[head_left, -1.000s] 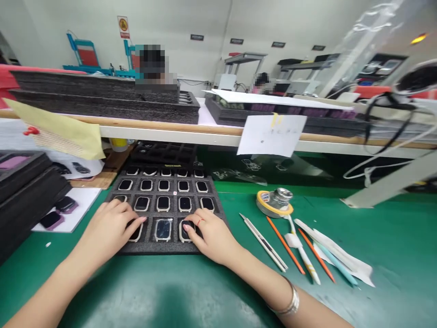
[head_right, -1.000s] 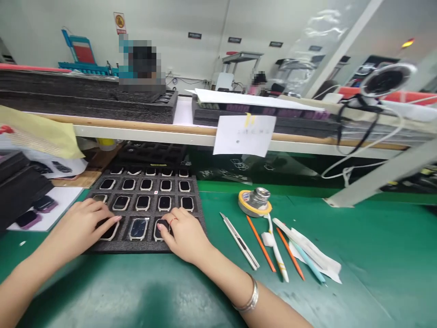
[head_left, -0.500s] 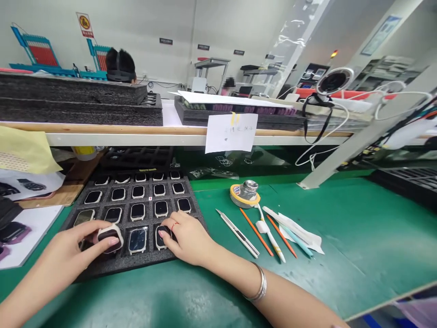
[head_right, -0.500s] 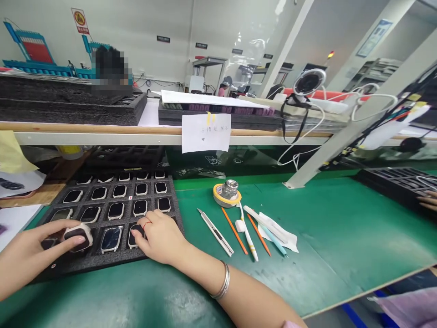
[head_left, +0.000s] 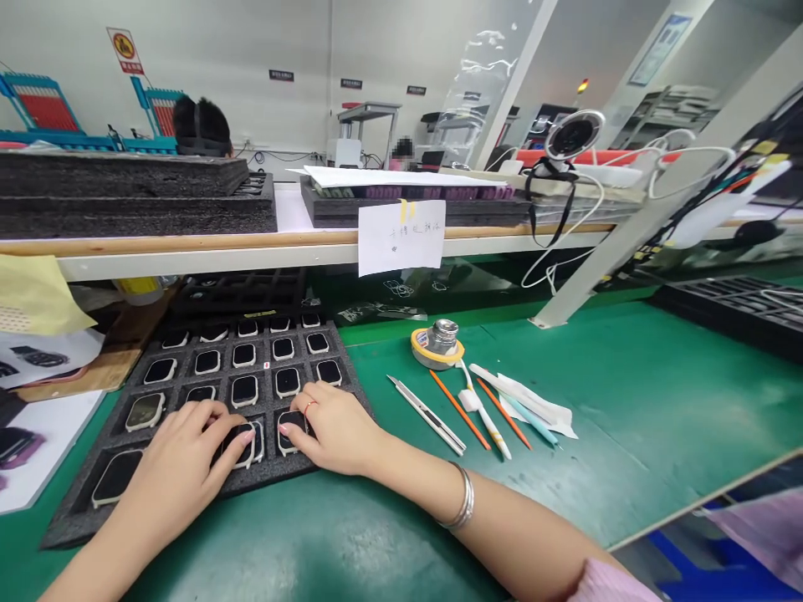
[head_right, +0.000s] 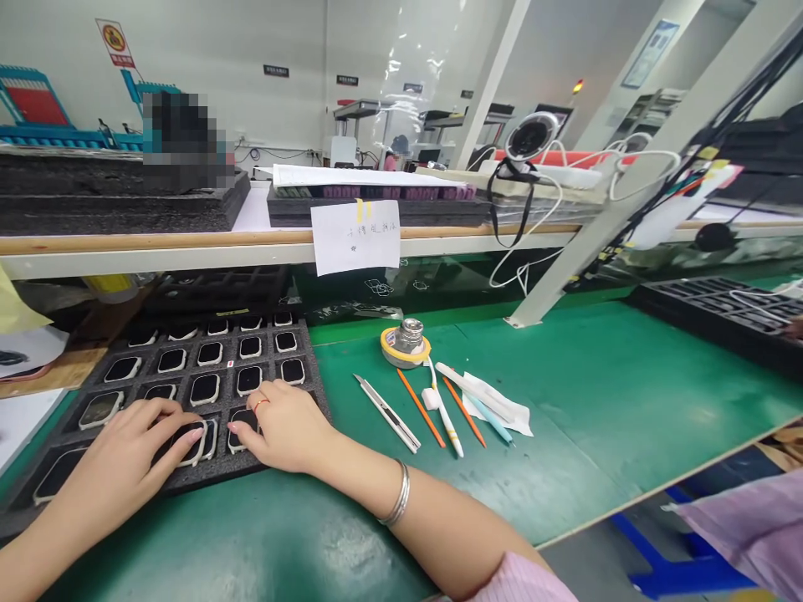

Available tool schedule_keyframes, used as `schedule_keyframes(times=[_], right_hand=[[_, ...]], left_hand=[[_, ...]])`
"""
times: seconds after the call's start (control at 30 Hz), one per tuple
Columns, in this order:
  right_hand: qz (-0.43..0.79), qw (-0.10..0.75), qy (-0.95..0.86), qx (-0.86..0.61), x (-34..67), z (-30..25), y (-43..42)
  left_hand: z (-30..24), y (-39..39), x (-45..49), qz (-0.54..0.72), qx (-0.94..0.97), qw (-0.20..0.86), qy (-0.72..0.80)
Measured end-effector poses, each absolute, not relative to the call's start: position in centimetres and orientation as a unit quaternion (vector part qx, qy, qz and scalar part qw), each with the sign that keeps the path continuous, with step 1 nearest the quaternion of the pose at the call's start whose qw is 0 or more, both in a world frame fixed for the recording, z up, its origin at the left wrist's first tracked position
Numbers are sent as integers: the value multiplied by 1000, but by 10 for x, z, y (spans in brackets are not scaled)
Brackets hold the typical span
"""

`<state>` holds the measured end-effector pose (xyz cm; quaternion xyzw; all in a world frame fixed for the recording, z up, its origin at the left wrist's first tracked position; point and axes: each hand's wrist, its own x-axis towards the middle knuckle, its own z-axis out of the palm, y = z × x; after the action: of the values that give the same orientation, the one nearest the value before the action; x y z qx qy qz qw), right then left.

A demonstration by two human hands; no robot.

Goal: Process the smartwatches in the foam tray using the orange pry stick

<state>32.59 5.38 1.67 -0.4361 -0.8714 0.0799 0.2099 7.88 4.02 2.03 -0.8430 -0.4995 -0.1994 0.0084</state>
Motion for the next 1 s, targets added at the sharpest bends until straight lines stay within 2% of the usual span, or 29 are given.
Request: schedule_keyframes(times=[0.1,0.43,0.57,0.73,0.87,1.0], right_hand=[[102,215,-864,-443,326,19,53],[223,274,-844,-404,331,22,48],[292,316,-797,-425,332,15,51],[388,377,-722,-432,338,8,61],[434,447,-655,-428,348,12,64],[464,474,-625,-412,351,25,43]], left_hand=[[21,37,80,-203,-839,-35,-503],[43,13,94,-261,-779,-284,-495],[62,-1,125,-405,-624,-465,-480],[58,-7,162,-445,-359,-727,-380],[41,-13,167,-418,-254,-785,-380],[33,-20,163,-399,-185,-806,-395]])
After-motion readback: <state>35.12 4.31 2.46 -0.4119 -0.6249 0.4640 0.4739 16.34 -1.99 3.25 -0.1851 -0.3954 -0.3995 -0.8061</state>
